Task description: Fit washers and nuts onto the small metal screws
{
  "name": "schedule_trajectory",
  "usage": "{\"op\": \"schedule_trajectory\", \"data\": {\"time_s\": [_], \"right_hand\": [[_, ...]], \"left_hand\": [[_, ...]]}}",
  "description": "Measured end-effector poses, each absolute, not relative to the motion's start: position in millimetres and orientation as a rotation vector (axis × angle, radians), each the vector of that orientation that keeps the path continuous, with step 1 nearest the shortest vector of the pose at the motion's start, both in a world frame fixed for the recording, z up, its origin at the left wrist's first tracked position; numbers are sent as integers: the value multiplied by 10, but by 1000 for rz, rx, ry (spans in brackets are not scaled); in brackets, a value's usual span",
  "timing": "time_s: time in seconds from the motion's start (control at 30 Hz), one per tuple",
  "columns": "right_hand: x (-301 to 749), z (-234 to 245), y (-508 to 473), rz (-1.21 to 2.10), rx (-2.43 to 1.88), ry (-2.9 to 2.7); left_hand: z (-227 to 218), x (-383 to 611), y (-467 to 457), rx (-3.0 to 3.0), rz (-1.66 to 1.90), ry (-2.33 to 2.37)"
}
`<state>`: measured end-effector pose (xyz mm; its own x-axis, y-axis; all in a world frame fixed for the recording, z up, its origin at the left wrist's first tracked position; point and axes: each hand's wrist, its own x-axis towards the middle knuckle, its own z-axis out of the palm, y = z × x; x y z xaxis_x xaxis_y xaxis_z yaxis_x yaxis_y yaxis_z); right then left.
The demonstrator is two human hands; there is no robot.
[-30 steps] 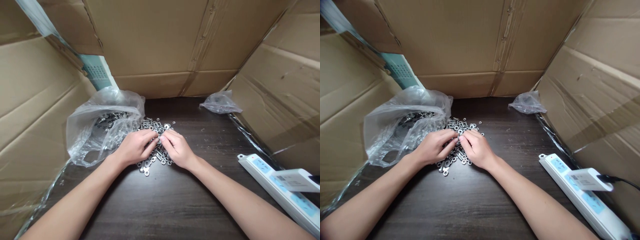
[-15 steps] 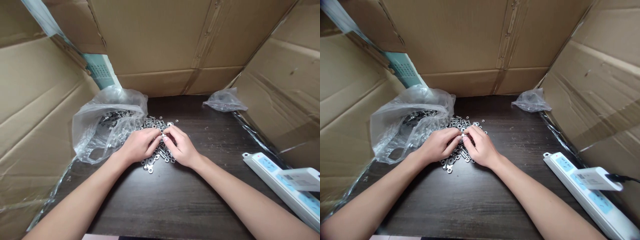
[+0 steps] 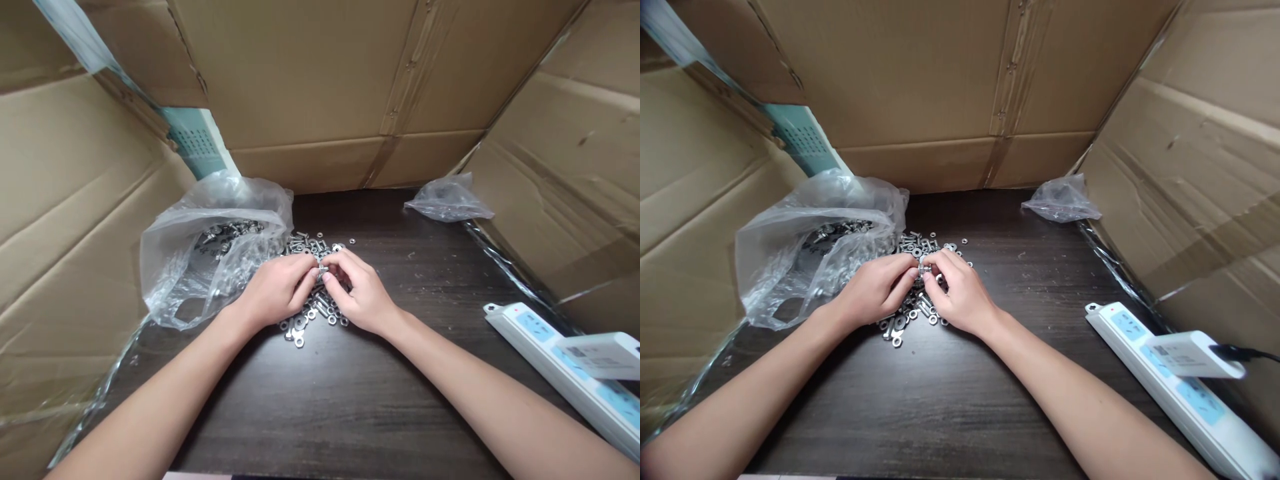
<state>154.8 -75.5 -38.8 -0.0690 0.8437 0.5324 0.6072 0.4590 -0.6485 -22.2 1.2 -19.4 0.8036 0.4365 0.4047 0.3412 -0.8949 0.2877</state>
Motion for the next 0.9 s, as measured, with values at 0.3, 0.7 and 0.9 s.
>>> {"op": "schedule_trajectory", "data": {"time_s": [0.3,0.7,0.9], "right_hand": [[1567,-361,-739,316,-1275,-1770],[1559,-365,-755,326,-1257,-1793],[1563,-376,-764,325,-1298,-1775]], "left_hand": [[-197,-213,-8,2841,679,574],[-196,-222,7,2825,661,605],[-219,-210,-1,2777,622,629]]}}
